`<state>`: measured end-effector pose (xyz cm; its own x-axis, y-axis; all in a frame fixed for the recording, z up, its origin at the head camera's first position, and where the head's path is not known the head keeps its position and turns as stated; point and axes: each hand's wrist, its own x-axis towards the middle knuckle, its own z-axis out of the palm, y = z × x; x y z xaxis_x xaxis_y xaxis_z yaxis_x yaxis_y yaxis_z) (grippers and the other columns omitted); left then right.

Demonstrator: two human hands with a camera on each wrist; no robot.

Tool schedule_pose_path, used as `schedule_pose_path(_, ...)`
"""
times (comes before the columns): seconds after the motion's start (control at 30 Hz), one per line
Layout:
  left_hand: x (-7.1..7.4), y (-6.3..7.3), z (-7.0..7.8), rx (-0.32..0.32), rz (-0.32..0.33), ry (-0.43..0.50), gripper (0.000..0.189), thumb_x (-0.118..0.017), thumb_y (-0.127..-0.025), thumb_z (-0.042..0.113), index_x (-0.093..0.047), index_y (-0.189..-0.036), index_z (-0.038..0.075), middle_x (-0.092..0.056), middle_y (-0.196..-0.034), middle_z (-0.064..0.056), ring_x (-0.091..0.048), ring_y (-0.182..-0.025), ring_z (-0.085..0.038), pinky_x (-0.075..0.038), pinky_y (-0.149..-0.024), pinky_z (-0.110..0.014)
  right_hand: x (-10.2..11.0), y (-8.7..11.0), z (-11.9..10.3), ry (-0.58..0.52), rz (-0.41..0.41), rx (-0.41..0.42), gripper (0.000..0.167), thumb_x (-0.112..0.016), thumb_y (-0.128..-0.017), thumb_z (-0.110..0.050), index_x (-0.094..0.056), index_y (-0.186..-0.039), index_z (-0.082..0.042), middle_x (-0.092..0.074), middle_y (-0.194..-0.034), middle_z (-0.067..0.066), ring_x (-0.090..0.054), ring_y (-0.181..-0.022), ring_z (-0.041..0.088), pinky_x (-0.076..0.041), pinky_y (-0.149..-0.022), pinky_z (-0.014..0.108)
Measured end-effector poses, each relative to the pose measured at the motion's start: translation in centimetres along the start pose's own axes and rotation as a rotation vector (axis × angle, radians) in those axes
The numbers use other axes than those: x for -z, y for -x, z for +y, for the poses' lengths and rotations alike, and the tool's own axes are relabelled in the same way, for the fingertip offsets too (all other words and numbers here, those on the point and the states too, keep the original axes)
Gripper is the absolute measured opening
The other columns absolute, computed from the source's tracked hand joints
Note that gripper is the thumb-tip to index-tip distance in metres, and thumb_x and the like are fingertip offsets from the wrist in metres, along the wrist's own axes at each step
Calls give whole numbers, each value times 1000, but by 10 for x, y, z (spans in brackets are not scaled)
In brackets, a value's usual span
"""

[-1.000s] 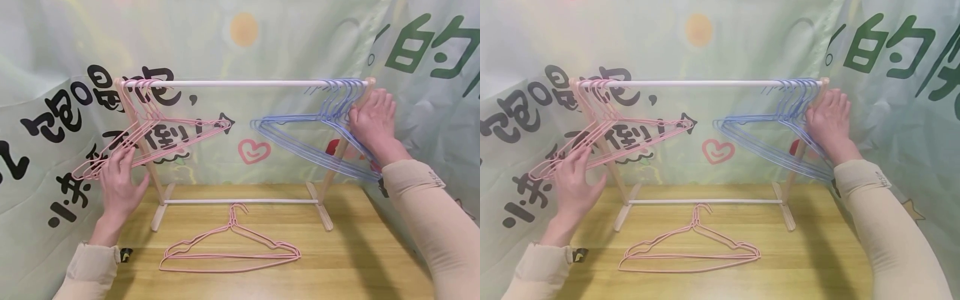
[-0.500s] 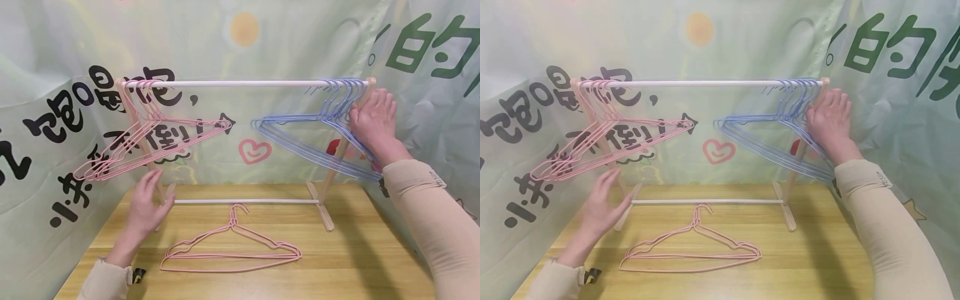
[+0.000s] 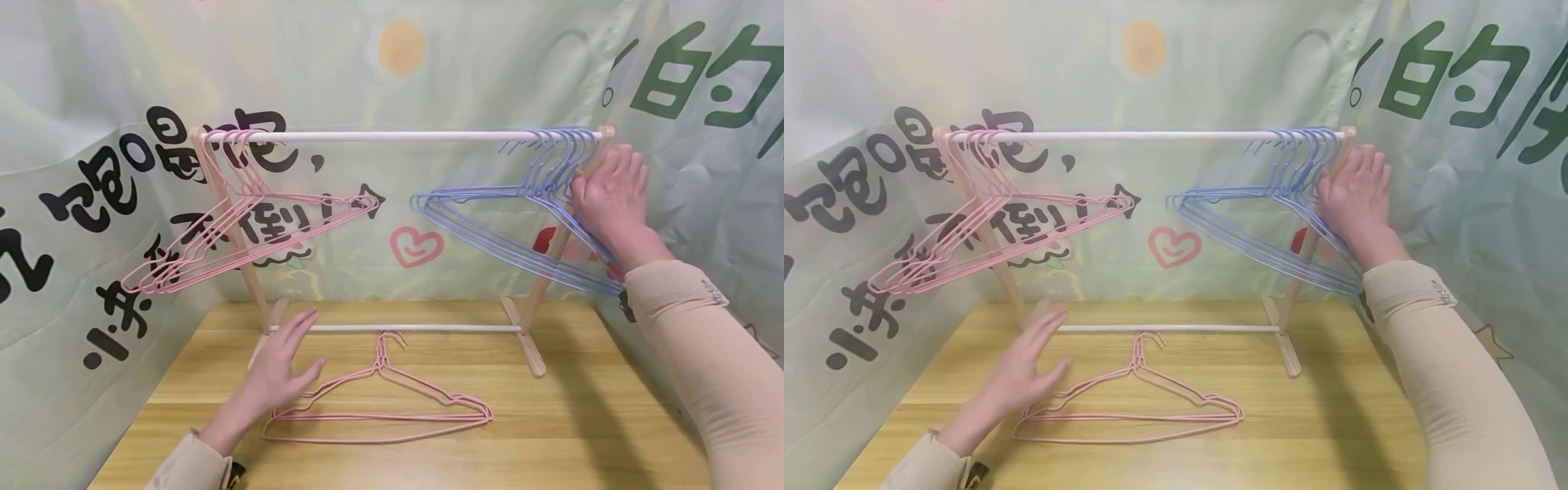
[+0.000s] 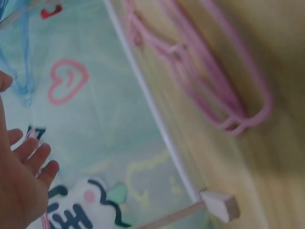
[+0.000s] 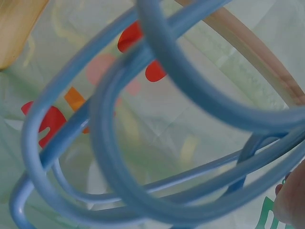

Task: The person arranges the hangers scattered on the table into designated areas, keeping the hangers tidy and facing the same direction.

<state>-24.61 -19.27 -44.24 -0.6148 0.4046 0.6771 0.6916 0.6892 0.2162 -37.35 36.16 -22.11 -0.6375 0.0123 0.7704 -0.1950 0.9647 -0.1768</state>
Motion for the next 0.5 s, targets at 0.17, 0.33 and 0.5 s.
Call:
schedule_pose_path(0.17,-11,12,5,-2,-158,-17,90,-81,-86,35,-37,-161,11,-46,-158,-12,-52,-137,-34,-46,-106,-58,0,-1,1,-2,5,5,48,-39,-100,-29,-36,-120,14,-34,-118,35,-30,-106,54,-25,-93,64)
schedule_pose_path(0.33,-18,21,10,39,-322,-15,92,-79,-88,46,-35,-162,14,-42,-162,-8,-47,-143,-31,-43,-110,-59,-1,-2,2,-4,11,12,47,-39,-99,-29,-36,-119,14,-34,-117,36,-30,-105,55,-25,-93,65)
schedule_pose_path(0.5,-25,30,13,30,-457,-15,94,-75,-89,58,-35,-162,14,-40,-163,-6,-44,-146,-29,-40,-113,-56,-1,-1,2,-8,6,8,47,-39,-99,-29,-36,-118,14,-34,-117,35,-29,-105,54,-25,-93,64)
